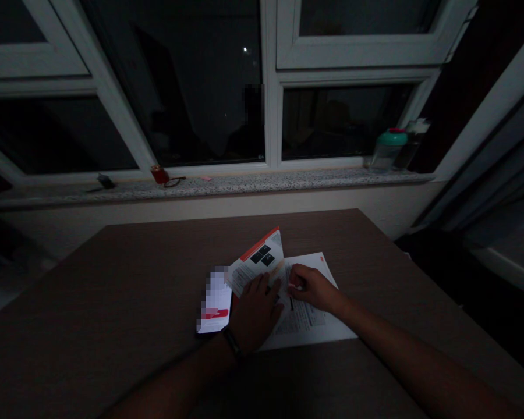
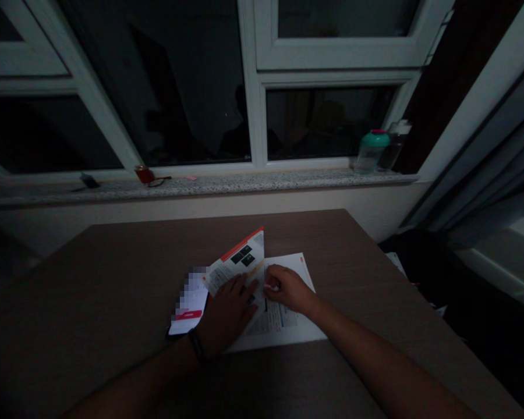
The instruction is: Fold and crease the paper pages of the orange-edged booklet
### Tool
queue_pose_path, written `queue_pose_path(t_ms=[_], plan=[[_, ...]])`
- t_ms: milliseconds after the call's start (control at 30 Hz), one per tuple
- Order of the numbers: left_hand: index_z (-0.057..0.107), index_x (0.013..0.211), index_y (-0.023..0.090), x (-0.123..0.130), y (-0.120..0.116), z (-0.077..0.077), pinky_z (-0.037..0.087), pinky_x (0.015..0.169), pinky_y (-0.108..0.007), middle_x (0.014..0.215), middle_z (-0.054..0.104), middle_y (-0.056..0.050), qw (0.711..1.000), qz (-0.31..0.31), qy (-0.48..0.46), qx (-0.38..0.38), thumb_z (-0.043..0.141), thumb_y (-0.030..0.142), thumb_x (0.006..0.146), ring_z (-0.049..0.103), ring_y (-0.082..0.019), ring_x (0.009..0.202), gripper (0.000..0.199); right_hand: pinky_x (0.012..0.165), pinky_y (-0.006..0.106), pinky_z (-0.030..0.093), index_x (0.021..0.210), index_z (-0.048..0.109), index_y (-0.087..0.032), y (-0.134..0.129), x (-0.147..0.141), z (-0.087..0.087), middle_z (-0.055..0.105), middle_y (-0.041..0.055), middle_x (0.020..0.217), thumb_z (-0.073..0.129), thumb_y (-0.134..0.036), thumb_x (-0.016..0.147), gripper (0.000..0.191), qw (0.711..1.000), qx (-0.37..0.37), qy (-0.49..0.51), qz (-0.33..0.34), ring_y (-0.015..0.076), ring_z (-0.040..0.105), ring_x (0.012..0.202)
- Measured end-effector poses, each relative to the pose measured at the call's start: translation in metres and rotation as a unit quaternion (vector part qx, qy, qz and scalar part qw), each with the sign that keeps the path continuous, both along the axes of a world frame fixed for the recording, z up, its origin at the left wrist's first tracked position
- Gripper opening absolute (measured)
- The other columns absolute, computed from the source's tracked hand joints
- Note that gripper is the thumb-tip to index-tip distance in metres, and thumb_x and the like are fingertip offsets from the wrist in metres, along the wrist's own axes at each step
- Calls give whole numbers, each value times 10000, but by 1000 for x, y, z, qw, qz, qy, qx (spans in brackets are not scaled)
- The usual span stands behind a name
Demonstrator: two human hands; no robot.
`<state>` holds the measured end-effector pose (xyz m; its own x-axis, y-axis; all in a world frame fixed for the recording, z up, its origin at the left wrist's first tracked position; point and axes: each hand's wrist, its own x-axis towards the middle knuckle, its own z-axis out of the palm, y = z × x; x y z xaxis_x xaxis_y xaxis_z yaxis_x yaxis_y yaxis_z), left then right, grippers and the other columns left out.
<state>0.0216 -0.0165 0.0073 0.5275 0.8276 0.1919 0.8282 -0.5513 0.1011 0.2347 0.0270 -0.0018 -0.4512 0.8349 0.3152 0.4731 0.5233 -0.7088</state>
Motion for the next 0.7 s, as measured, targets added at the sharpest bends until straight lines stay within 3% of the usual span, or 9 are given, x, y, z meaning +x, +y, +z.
queue_pose_path(t_ms=[200,500,700], plan=[[449,1401,199,0,0,0,360,1068,-507,1443,444,-159,1000,-1,11,-5,558,321,934,409,-334,1331,495,615,231,368,754,521,-200,-5,1,7,518,-31,738,686,-145,727,176,995,3,-31,93,127,479,666],[438,1408,200,0,0,1,357,1073,-501,1438,443,-150,1000,-5,-1,-6,551,314,938,397,-324,1334,497,605,222,338,770,491,-201,-1,-2,0,506,-39,720,631,-119,754,162,999,2,-19,-30,126,473,665],[440,1404,199,0,0,0,362,1065,-510,1441,439,-159,1000,-3,0,-4,552,321,938,399,-333,1333,495,598,220,354,740,493,-199,-4,-1,6,501,-38,717,650,-116,735,178,999,-8,-14,50,121,470,650]])
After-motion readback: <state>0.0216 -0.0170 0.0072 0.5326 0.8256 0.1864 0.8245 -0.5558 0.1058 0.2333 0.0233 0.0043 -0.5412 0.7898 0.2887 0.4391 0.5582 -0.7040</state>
